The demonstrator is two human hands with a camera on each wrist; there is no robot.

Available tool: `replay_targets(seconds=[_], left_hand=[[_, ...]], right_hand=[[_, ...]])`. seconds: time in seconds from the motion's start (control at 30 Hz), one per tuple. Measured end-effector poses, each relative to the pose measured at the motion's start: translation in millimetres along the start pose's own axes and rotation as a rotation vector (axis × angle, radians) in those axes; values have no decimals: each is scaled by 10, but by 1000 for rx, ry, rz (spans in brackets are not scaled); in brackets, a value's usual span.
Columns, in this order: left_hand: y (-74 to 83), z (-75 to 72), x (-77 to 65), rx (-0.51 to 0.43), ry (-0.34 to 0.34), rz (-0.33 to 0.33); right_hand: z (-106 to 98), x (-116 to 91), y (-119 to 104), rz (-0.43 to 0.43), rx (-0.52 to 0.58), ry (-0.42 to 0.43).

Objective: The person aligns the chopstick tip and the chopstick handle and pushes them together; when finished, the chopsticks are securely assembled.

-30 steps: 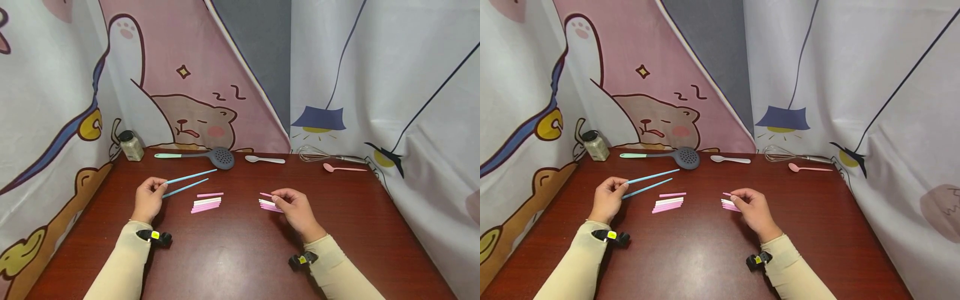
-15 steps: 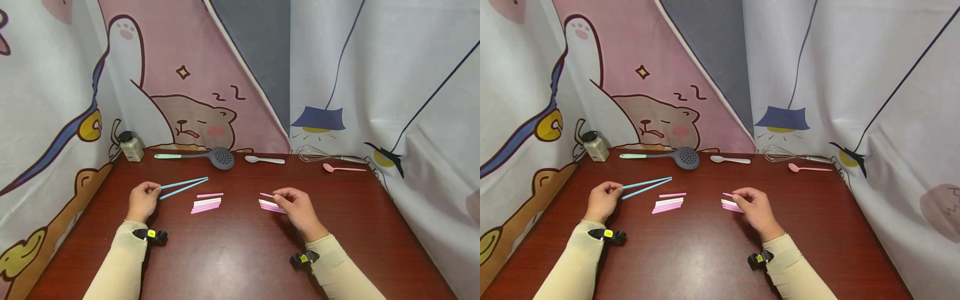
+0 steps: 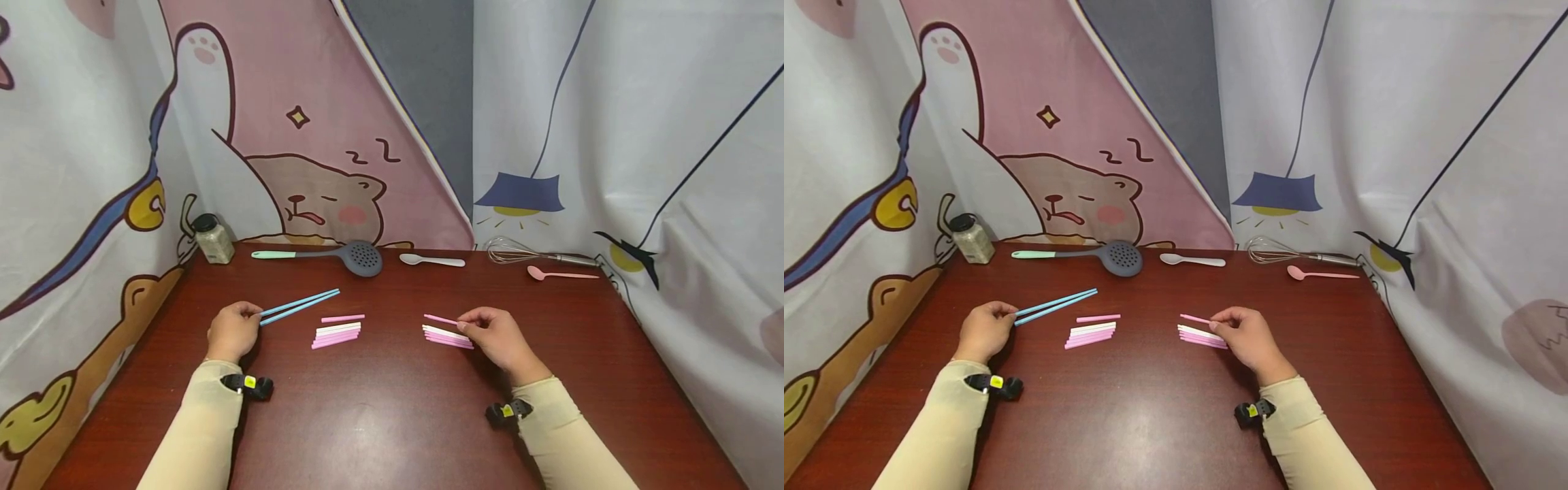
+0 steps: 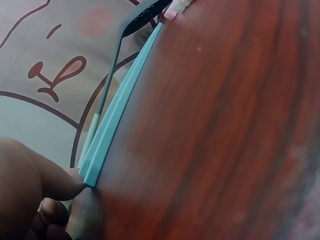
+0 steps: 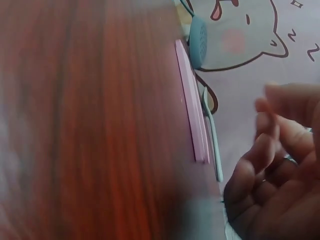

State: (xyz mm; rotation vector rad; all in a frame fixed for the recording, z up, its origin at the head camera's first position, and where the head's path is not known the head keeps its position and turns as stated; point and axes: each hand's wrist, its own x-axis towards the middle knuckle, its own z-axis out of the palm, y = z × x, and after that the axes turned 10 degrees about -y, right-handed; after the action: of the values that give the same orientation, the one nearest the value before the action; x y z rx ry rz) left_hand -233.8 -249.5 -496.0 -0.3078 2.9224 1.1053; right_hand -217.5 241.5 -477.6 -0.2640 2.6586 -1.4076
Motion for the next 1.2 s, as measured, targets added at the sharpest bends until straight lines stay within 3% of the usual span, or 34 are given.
replay_targets(seconds=[0.17,0.43,0.57,0.67,0.77,0.87,1.03,1.2], left_hand=[[26,-12,-22,2,-19,-17],[26,-3,-14,6,-11,-1],[59,33,-24,-8,15,71],[133,93,-31,-35,17,184],[247,181,-63,-75,-40,296],[368,279,-128,-90,-135,360],[519,419,-242,-19,-240,401],[596,499,-287,53,-251,410]], right_hand=[[-61,0,39,39,-100,-89],[-113,-11,77,78,-152,-189],[-111,-10,90,74,-150,-207],[-105,-11,92,80,-142,-207],[-99,-7,100,99,-136,-198],[-97,-4,107,115,-135,-189],[-98,8,107,129,-150,-190],[-79,16,92,137,-171,-196]])
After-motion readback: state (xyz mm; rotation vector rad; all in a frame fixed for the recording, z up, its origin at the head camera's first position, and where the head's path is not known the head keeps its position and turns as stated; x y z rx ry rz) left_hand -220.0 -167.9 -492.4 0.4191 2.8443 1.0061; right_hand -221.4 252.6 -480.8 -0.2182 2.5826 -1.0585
